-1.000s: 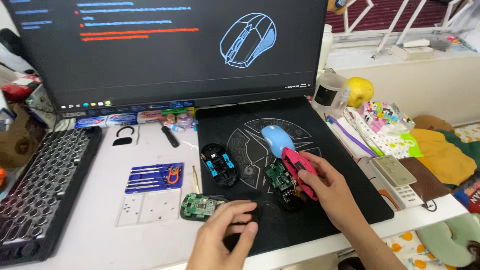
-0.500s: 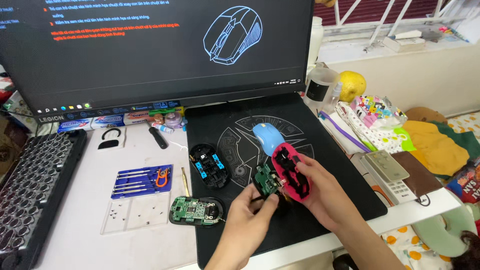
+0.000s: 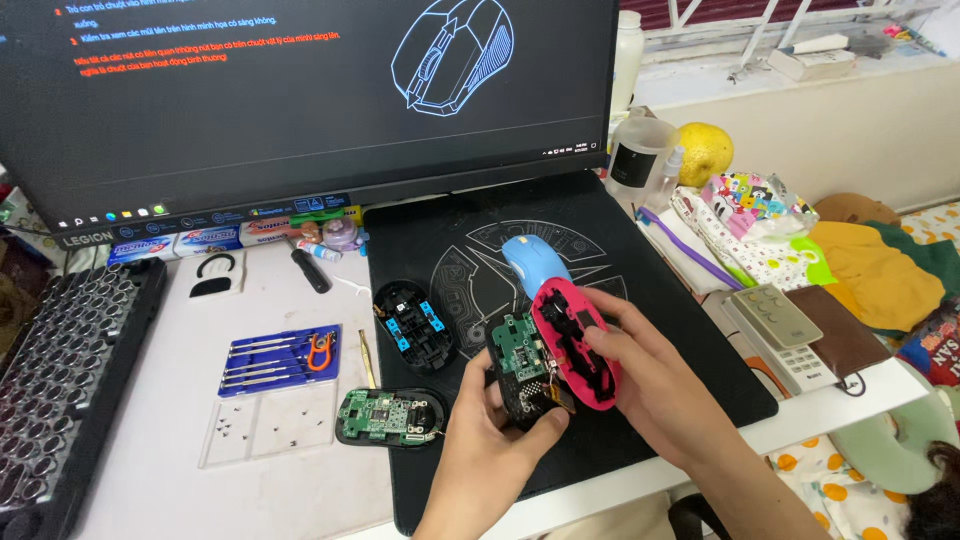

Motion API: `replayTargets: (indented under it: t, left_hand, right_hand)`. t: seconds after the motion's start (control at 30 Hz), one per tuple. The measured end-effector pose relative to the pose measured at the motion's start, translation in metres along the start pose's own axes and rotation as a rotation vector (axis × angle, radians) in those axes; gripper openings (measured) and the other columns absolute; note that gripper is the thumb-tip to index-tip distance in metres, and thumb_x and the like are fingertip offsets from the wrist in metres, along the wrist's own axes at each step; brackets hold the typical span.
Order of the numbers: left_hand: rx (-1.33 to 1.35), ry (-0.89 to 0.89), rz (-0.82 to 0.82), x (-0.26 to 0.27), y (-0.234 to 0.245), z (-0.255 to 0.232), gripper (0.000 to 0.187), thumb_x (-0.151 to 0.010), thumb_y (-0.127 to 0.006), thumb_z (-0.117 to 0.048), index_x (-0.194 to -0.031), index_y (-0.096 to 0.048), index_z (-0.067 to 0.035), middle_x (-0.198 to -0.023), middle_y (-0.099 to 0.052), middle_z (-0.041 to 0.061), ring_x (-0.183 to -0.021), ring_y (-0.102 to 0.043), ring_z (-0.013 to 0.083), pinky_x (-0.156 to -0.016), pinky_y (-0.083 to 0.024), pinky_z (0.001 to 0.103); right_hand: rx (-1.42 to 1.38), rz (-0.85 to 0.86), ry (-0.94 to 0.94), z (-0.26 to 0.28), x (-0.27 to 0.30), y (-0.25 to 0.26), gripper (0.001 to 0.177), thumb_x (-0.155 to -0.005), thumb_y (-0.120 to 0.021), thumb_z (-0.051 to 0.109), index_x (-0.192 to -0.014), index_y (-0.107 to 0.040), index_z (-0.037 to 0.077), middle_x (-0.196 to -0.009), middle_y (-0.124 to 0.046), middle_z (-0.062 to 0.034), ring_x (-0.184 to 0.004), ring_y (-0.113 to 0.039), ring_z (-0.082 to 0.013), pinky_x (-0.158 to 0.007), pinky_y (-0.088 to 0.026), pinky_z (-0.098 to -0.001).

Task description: The person disassembles and repairs a computer mouse by disconnecting internal cables, removing the circuit board, and testing the device using software on a monitor.

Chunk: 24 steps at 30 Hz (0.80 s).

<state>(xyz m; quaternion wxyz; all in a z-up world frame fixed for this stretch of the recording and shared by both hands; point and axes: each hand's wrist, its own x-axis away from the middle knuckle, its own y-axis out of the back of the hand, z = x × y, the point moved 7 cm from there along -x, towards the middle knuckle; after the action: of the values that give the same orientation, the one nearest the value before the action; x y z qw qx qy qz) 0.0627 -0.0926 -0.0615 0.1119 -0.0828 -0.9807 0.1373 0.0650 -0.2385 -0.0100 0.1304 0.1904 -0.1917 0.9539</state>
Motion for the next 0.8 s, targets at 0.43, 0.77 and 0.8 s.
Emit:
replayTargets:
  t: [0.43,0.77,0.8]
  left_hand:
    - [0.020,-0.039,-0.134,0.005,0.007,-0.003,0.100,-0.064,-0.087,0.000,-0.149,-0.039,-0.018,-0.119,-0.079,0.009,-0.101,-0.075,0.0144,-0.098,-0.056,0.026]
    - [-0.146,-0.107,-0.044,0.007,0.002,-0.015,0.108,-0.068,-0.086,-0.011,-0.158,-0.028,-0.020,-0.131,-0.072,0.004,-0.112,-0.073,0.0105,-0.104,-0.052,0.025]
    - [-0.149,-0.106,-0.043,0.005,0.002,-0.010,0.108,-0.068,-0.086,-0.011,-0.158,-0.028,-0.020,-0.131,-0.072,0.004,-0.112,-0.073,0.0105,-0.104,-0.052,0.025]
  right_hand:
    - [0.050,0.169,0.135,-0.010,-0.008,0.004,0.064,-0.087,-0.058,0.003,-0.150,-0.054,0.009,-0.127,-0.069,-0.0217,-0.106,-0.065,-0.0297,-0.088,-0.053,-0.0448]
    - [0.150,0.091,0.056,-0.001,0.003,0.006,0.068,-0.086,-0.060,0.002,-0.153,-0.056,0.012,-0.123,-0.067,-0.0214,-0.105,-0.066,-0.0312,-0.084,-0.055,-0.0460]
    - [0.148,0.090,0.056,-0.003,0.000,0.009,0.068,-0.086,-0.060,0.002,-0.153,-0.056,0.012,-0.123,-0.067,-0.0214,-0.105,-0.066,-0.0312,-0.084,-0.055,-0.0460]
